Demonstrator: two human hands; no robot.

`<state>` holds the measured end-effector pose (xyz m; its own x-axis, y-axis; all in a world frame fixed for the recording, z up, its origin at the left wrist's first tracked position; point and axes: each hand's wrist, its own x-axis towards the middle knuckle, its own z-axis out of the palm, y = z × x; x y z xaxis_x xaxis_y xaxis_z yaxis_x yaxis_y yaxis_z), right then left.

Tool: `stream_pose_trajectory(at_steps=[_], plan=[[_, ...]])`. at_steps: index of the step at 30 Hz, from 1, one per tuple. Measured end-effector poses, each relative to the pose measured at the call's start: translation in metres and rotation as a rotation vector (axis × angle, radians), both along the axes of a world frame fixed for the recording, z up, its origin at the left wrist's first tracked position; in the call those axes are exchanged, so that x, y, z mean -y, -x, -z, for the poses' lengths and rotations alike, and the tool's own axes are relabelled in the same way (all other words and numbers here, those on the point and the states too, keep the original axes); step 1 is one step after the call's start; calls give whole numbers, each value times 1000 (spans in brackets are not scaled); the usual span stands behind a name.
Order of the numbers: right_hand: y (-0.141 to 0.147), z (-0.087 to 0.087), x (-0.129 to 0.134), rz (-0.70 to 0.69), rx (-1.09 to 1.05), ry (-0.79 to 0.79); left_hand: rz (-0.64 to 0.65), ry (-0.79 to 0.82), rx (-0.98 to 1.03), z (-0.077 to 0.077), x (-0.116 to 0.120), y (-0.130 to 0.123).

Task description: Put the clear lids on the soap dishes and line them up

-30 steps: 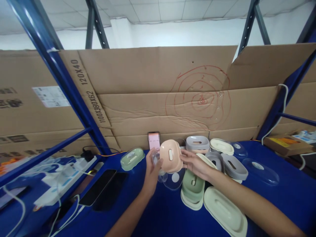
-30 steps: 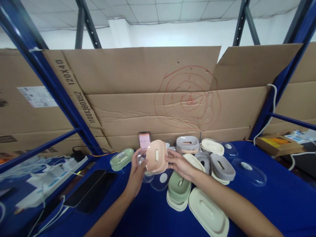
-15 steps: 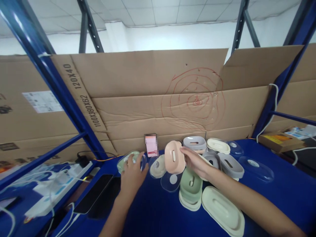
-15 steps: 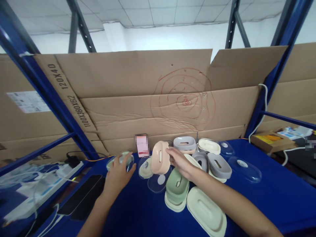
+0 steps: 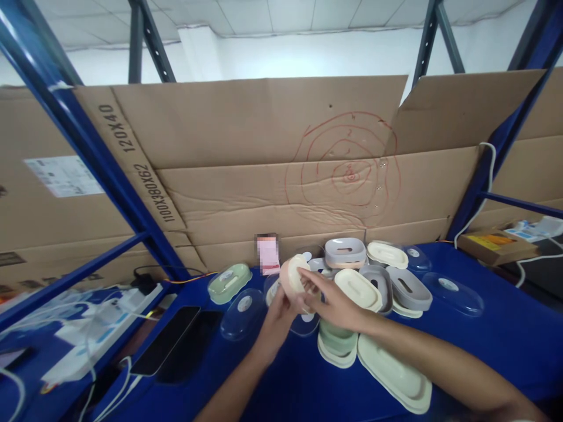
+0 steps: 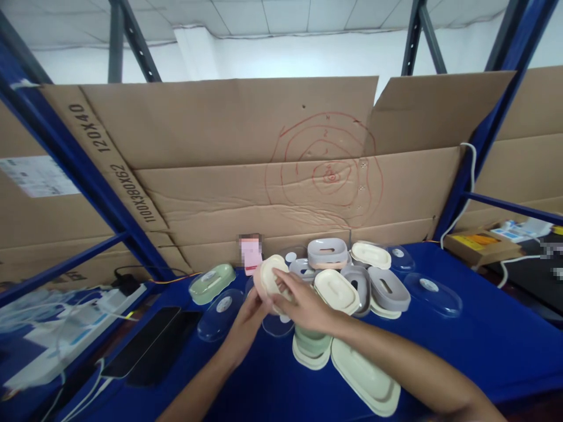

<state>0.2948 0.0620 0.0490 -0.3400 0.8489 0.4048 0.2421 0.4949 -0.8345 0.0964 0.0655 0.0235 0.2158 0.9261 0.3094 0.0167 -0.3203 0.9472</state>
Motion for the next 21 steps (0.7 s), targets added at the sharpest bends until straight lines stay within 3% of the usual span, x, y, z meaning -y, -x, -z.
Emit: stream_pose_trajectory(at_steps=[2,5,8,13,17,21], plan=[[-1,1,3,37,201,-215,78,172,333,5,9,-14],[-6,5,-1,18,354,-262,103,327,498,11,10,-15],[-8,11,-8,-81,368,-133,98,373,527,14,1,-6],[-6,11,-3,-93,339,-48,127,417,537,17,-4,0],[-7,3,5,-154,397,-103,155,433,546,17,-3,-2],[-12,-5,-1,-123,372,-257,112,372,482,15,-5,-4]])
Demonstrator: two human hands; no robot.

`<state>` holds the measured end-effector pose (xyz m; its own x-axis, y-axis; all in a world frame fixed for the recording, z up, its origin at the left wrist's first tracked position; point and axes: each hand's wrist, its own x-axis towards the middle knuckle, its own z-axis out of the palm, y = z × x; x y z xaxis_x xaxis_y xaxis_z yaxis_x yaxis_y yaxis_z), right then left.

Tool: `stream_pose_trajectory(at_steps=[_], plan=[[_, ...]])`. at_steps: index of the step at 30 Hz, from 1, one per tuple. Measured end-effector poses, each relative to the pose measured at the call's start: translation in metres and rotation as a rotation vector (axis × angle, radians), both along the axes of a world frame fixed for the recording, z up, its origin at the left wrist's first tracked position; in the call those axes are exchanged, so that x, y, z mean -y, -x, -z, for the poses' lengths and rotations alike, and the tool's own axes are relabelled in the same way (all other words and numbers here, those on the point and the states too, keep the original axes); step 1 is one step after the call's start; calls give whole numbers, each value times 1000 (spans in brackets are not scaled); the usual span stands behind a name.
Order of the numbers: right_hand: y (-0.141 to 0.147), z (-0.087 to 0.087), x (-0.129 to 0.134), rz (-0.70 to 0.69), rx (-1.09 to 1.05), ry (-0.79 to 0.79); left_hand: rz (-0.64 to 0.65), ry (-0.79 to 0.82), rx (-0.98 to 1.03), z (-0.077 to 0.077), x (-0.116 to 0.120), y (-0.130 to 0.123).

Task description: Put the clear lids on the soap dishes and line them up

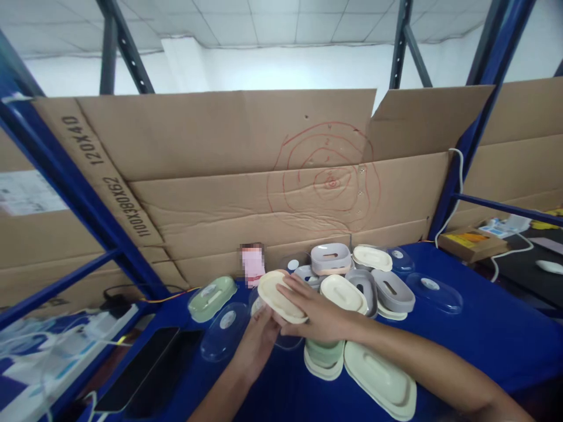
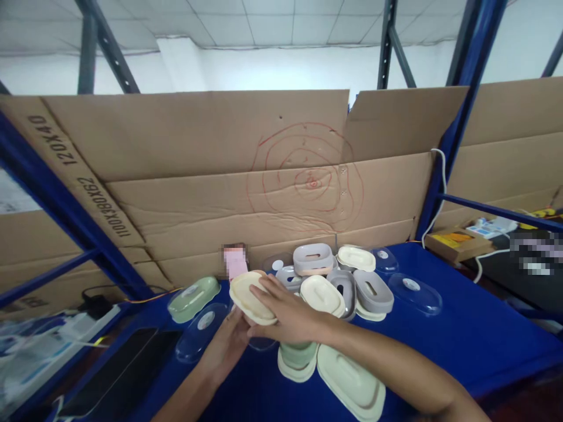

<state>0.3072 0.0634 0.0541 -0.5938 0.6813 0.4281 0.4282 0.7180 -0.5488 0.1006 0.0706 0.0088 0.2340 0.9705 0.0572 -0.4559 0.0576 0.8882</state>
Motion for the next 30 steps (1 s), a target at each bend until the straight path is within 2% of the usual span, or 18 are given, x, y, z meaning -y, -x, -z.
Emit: stream_pose_trajectory(at_steps=[4,6,8,9,13,15,17,19,22,25,28,30], plan=[[-10,-14,-13,-30,-109,-205,-79,-92,-116,-4,1,-2],[-21,-24,-17,-60,-107,-254,-103,-145,-181,-9,2,-4],[-38,-37,-21,-17,-48,-297,-109,-219,-296,-16,-1,-5],[-51,-45,-24,60,4,-316,-105,-263,-371,-22,-6,-5],[-118,-72,-39,518,181,-301,-61,-453,-705,-49,-41,-10],[-149,-78,-49,654,186,-260,-71,-557,-854,-60,-62,-17],[-171,-76,-59,718,201,-214,-106,-658,-990,-65,-78,-26],[-180,-67,-68,722,236,-146,-132,-752,-1107,-62,-87,-33],[-182,-52,-76,612,281,-25,-179,-878,-1256,-49,-86,-28],[-183,-42,-80,505,279,72,-261,-969,-1387,-29,-77,3],[-186,-39,-82,479,256,119,-328,-1029,-1472,-6,-67,40],[-184,-39,-82,471,246,129,-356,-1057,-1495,7,-59,53]])
